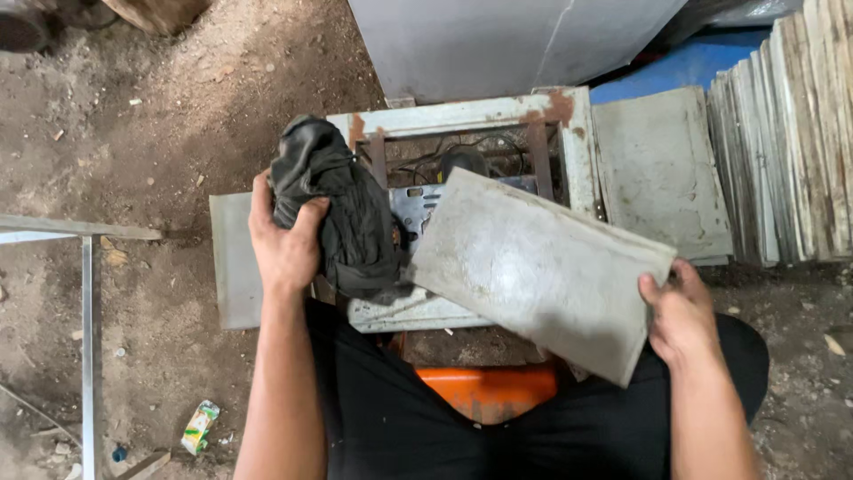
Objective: The person sits cross-legged and wipes rectangular metal sheets with a dark cloth. They pick up each sheet, wipe both sides, and place it on a stack to the left. The process repeats for multiple sheets.
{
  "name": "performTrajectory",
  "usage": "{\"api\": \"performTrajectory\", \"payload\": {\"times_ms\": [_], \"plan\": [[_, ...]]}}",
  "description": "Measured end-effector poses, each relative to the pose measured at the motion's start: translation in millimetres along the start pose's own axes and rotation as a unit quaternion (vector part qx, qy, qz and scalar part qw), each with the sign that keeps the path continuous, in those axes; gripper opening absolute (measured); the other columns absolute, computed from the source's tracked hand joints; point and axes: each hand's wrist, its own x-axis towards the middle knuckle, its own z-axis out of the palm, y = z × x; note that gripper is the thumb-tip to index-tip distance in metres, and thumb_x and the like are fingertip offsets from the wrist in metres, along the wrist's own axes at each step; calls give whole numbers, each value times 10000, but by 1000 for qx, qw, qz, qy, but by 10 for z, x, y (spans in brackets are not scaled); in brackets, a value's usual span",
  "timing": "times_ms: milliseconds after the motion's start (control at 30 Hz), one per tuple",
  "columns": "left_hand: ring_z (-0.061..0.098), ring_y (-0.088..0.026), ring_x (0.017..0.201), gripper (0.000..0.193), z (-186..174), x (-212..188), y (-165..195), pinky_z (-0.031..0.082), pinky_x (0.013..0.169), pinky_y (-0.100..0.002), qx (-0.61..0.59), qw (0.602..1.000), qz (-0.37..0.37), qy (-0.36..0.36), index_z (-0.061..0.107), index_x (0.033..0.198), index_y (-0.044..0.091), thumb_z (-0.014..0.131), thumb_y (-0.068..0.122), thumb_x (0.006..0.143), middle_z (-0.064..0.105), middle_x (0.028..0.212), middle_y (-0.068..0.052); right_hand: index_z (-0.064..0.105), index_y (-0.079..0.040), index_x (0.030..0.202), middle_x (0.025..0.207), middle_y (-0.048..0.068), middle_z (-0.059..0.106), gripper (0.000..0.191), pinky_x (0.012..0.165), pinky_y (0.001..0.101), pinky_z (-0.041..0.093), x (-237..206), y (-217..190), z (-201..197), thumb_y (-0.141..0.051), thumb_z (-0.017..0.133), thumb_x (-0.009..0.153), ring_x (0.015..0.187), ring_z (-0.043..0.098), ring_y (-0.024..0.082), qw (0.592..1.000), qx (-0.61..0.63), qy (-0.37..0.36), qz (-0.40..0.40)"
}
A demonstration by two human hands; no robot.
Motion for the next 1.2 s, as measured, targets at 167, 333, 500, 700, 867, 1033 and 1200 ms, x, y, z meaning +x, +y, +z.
{"api": "performTrajectory", "payload": {"times_ms": [167,333,500,700,867,1033,1200], "plan": [[699,-266,1034,585,393,-40,-340,563,905,-374,132,988,44,-70,596,1334,46,826,201,819,709,1164,-169,664,8,1237,1115,244,729,411,987,499,547,263,103,375,-324,730,1004,1030,705,375,887,-449,91,-60],[674,-370,993,709,953,-197,-554,590,835,-449,286,953,84,-52,600,1401,103,872,298,776,621,1239,-274,503,-11,1386,1155,333,656,601,862,581,480,341,223,629,-507,606,1063,1026,629,536,834,-474,116,-258],[626,-314,806,714,1801,-1018,-109,502,762,-510,357,920,112,-117,560,1317,131,871,328,705,660,928,-154,420,-40,1467,969,358,687,591,871,629,485,308,225,730,-500,426,1095,942,643,588,851,-499,52,-155],[595,-397,919,778,2039,-1562,-48,521,754,-517,290,902,202,-249,588,1376,209,863,326,659,619,1093,-222,442,-13,1256,846,366,681,544,761,637,507,211,144,686,-429,559,927,851,654,586,842,-504,6,-191],[609,-388,958,699,975,-528,-366,546,741,-497,392,918,40,-47,571,1293,66,871,298,705,599,1102,-235,445,45,1276,832,391,659,468,763,651,518,269,220,735,-395,382,1129,826,650,600,823,-539,49,-169],[605,-399,936,735,1493,-1009,-283,559,752,-502,426,902,33,-59,522,1404,121,847,289,768,571,1136,-263,428,60,1270,879,399,663,491,791,649,509,278,229,839,-398,338,1118,842,644,608,837,-526,76,-129],[603,-377,932,845,1977,-1700,-229,564,788,-496,372,876,81,-294,457,1518,251,862,272,776,555,1128,-241,448,31,1258,957,396,666,479,853,654,473,171,104,1000,-413,323,1128,927,631,601,852,-496,128,-108]]}}
